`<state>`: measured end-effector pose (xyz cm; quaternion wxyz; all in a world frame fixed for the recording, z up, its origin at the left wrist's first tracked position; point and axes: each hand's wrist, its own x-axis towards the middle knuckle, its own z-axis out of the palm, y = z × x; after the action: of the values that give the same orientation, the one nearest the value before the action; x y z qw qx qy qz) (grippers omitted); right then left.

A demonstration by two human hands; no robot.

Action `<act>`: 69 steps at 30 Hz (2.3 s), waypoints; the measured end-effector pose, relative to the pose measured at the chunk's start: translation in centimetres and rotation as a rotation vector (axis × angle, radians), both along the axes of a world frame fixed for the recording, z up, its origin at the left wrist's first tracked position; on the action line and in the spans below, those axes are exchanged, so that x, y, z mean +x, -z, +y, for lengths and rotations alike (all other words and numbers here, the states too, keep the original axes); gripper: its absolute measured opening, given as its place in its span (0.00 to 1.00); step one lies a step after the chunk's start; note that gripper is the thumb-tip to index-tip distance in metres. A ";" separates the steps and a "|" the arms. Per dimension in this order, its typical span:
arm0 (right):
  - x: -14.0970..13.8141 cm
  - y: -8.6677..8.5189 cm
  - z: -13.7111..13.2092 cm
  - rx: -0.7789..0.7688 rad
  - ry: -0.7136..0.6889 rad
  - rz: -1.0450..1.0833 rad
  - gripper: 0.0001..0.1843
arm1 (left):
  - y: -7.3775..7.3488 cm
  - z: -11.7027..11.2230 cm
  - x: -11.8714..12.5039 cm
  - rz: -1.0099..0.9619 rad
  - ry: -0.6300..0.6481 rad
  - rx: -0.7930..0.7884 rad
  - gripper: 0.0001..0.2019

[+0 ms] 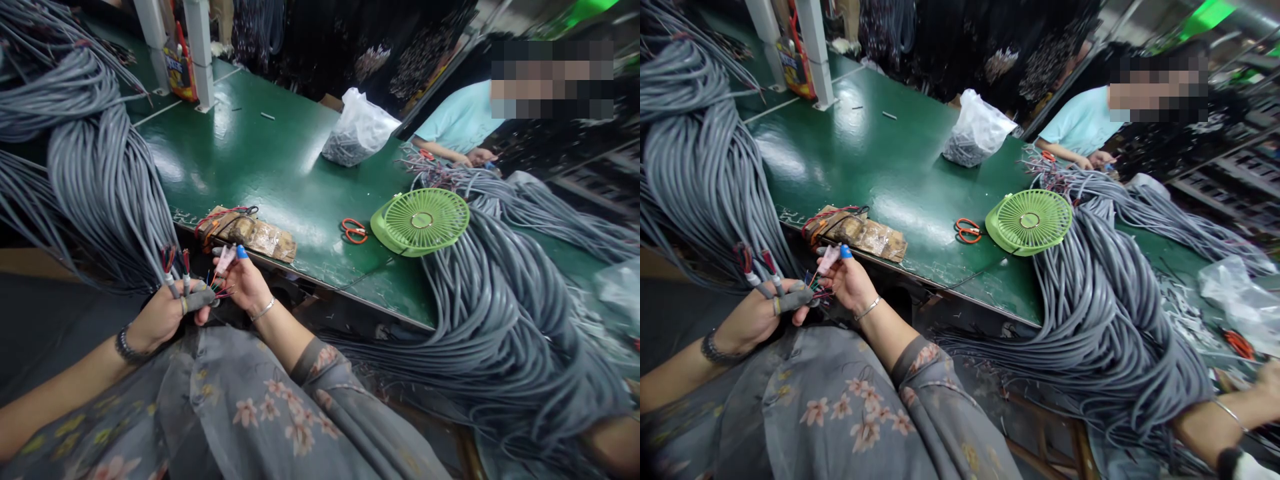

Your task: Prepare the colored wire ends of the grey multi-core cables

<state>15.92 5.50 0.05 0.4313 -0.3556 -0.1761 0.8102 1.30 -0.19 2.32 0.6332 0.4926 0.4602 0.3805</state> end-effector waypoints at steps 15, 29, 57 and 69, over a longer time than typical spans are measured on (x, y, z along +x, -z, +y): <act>-0.5 -0.7 -0.2 -0.014 0.097 -0.022 0.16 | 0.0 0.2 1.0 -0.075 -0.131 -0.034 0.15; -0.2 -0.3 0.0 -0.034 0.040 -0.005 0.25 | 0.7 -0.2 0.4 -0.016 -0.081 0.053 0.17; -0.6 0.8 0.3 0.108 0.065 -0.082 0.25 | 1.3 -0.2 0.8 -0.085 -0.168 0.080 0.16; -0.3 1.4 0.5 0.053 0.023 -0.022 0.29 | 1.7 -0.3 0.8 -0.062 -0.194 0.040 0.17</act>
<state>15.61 5.98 -1.39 0.4479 -0.3548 -0.1979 0.7964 2.15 -0.50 0.61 0.5975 0.4460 0.4782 0.4641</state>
